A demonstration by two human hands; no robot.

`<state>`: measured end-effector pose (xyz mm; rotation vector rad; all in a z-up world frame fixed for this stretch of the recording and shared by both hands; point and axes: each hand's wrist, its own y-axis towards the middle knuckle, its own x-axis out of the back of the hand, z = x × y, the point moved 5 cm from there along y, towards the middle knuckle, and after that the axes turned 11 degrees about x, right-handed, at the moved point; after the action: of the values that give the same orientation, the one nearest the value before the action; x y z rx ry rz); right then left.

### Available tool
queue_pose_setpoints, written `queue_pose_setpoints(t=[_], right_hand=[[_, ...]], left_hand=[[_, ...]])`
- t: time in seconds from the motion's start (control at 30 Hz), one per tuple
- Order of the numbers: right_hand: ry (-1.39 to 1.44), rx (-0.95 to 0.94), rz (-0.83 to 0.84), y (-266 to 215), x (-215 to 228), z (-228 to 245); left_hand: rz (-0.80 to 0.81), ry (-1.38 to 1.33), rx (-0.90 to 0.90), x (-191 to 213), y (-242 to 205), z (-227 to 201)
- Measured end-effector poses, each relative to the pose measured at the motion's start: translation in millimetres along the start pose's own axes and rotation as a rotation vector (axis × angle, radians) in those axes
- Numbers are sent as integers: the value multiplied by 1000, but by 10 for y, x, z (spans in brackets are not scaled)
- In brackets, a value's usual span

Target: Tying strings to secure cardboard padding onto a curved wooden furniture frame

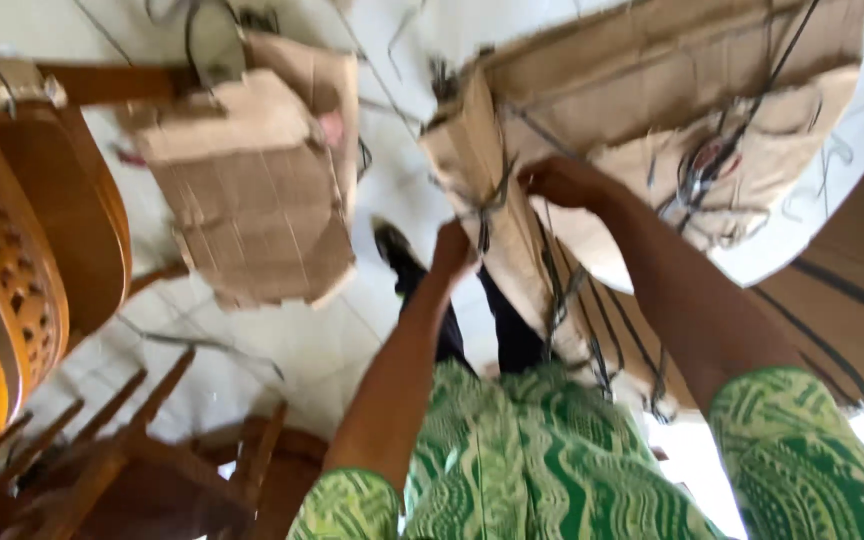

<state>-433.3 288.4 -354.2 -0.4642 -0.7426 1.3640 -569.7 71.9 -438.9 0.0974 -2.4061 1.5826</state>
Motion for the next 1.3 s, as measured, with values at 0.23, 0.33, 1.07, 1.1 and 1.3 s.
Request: queue_pose_setpoints(t=[0.23,0.33,1.07,1.1,1.3], right_hand=[[-138,-123,-56,-561,807,236],[-290,-151,-99,-1051,1156,574],[-86,685,-566,-2238,220,2714],[92,606,-529,-2168,141,2643],[524,552,-545,-2078,43,2616]], left_hand=[[-53,-244,-80,1556,-1068,131],[-87,99,-3,2252,-2170,-247],[-145,-264,-584,1631,-3396,-2466],[-145,-240,-590,1616,-3439,-2492],[-105,-350,-523,1576,-3297,-2364]])
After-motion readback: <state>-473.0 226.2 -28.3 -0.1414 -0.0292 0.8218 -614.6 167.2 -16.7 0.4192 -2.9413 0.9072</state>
